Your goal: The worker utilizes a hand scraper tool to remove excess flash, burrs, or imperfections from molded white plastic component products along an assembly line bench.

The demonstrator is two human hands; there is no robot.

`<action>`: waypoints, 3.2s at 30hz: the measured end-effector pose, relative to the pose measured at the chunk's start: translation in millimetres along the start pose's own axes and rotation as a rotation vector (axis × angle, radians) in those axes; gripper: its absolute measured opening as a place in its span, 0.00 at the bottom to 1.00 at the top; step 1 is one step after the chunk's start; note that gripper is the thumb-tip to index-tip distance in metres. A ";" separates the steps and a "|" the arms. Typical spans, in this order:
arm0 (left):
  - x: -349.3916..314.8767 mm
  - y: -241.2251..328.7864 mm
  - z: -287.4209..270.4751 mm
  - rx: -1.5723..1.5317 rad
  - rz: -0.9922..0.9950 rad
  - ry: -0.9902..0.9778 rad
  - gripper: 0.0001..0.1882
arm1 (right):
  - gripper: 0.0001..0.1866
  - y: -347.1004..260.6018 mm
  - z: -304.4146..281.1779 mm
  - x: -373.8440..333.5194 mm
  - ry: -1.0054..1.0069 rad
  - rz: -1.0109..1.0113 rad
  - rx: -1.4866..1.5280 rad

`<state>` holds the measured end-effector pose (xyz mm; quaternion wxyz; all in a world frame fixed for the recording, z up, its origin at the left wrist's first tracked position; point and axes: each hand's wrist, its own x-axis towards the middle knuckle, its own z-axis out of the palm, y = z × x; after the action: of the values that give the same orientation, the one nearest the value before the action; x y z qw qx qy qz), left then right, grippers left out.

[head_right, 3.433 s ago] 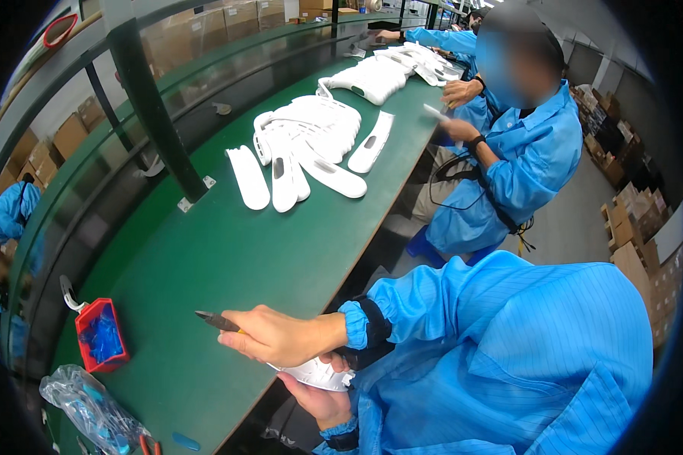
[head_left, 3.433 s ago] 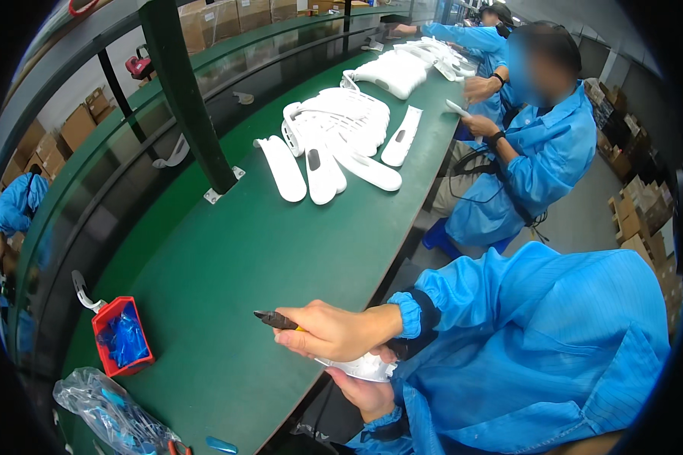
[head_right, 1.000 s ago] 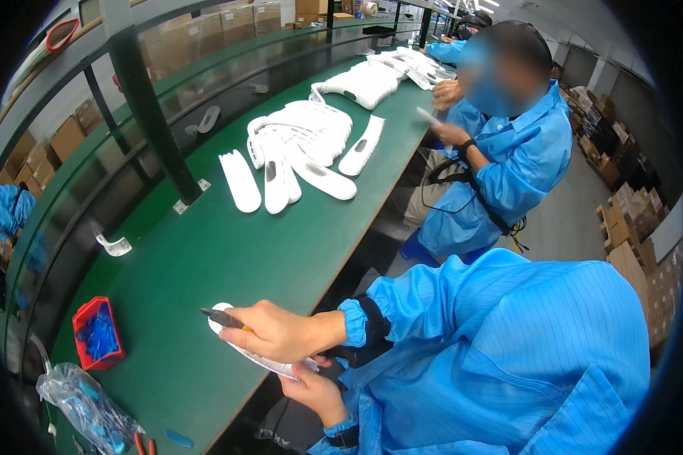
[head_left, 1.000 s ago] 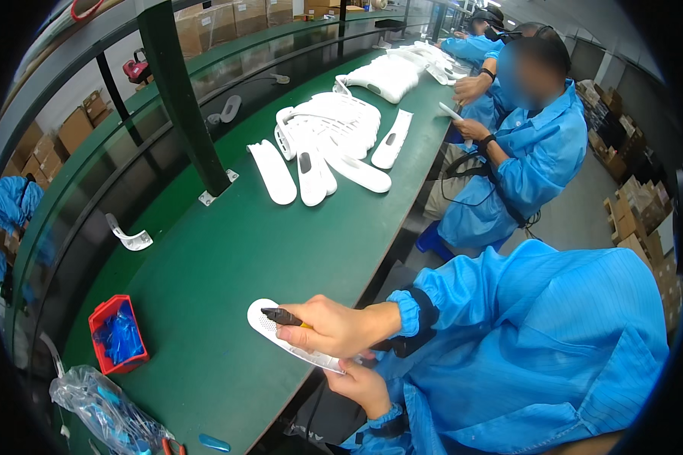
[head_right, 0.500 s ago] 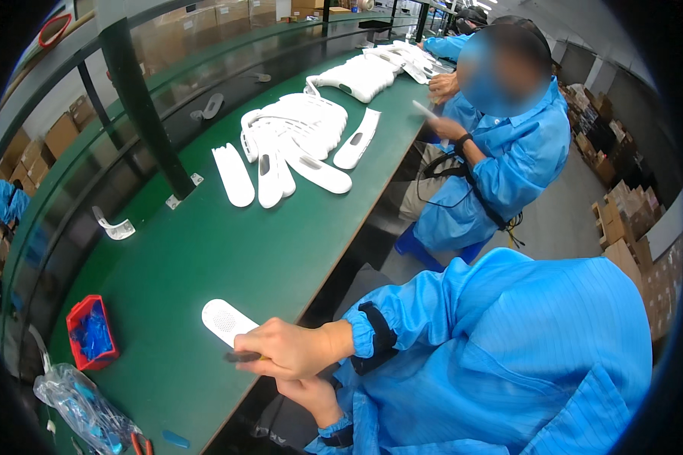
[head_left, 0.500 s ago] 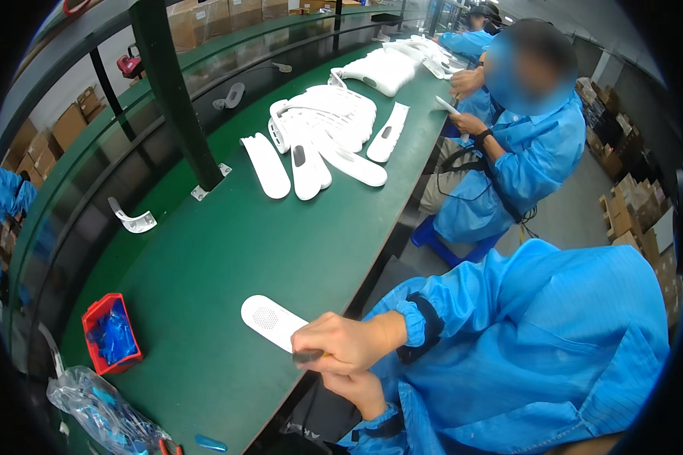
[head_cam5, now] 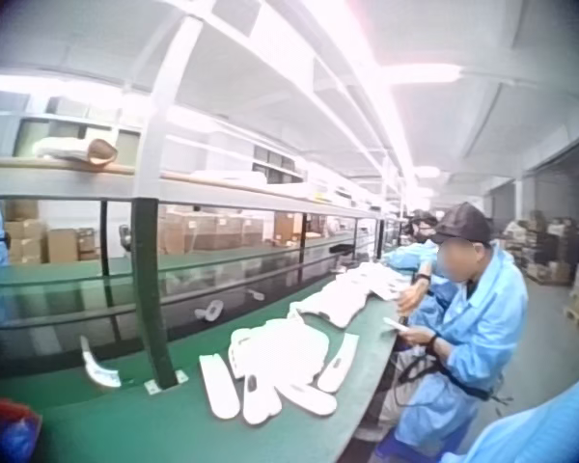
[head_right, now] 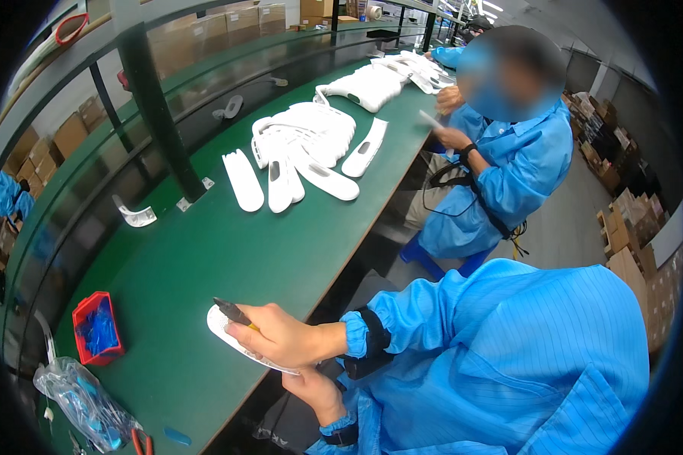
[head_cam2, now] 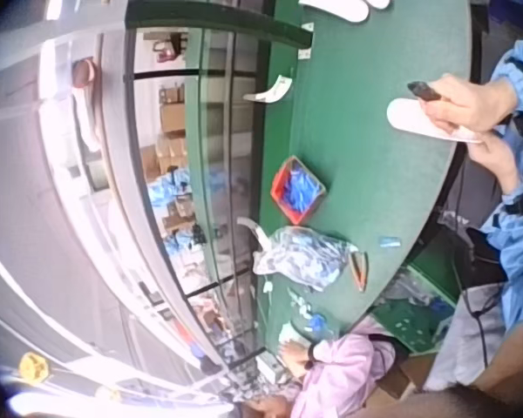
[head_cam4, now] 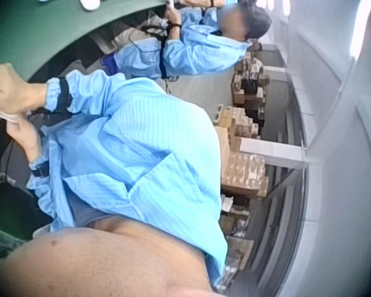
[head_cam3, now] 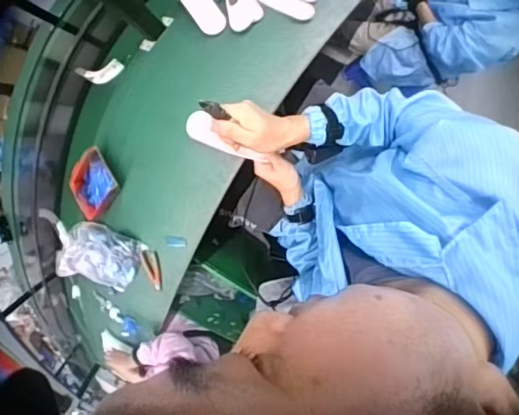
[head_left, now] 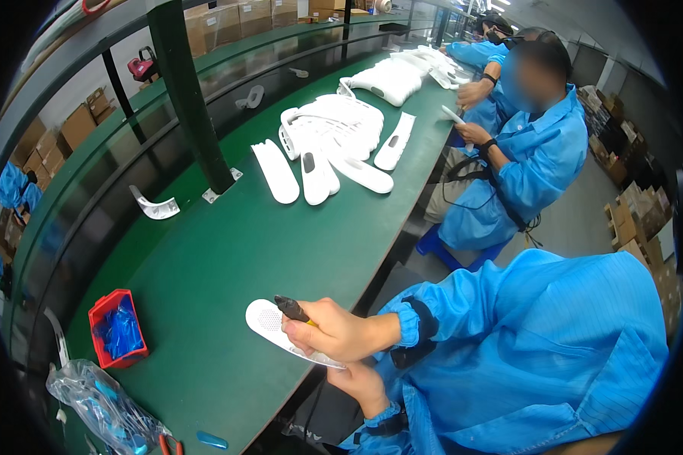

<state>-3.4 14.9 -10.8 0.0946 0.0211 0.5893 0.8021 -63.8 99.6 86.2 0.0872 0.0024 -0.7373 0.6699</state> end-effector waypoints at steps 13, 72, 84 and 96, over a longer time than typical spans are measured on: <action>-1.2 6.7 0.9 0.007 -0.014 0.002 0.19 | 0.14 0.0 3.2 -3.7 -0.005 0.050 0.099; 58.2 106.1 -58.3 0.688 0.475 0.080 0.12 | 0.14 3.6 -56.3 160.0 -0.367 0.095 -0.619; 70.4 88.2 -51.7 0.820 0.511 0.130 0.09 | 0.14 19.1 50.3 303.5 -0.362 -0.153 -0.768; 69.5 101.5 -60.2 0.860 0.469 0.164 0.09 | 0.35 26.1 223.0 449.4 -0.572 -0.453 -1.063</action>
<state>-93.2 -58.7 61.8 -0.1523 0.1272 0.8516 0.4852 -537.4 -67.1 100.2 0.0159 0.2929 -0.9440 0.1512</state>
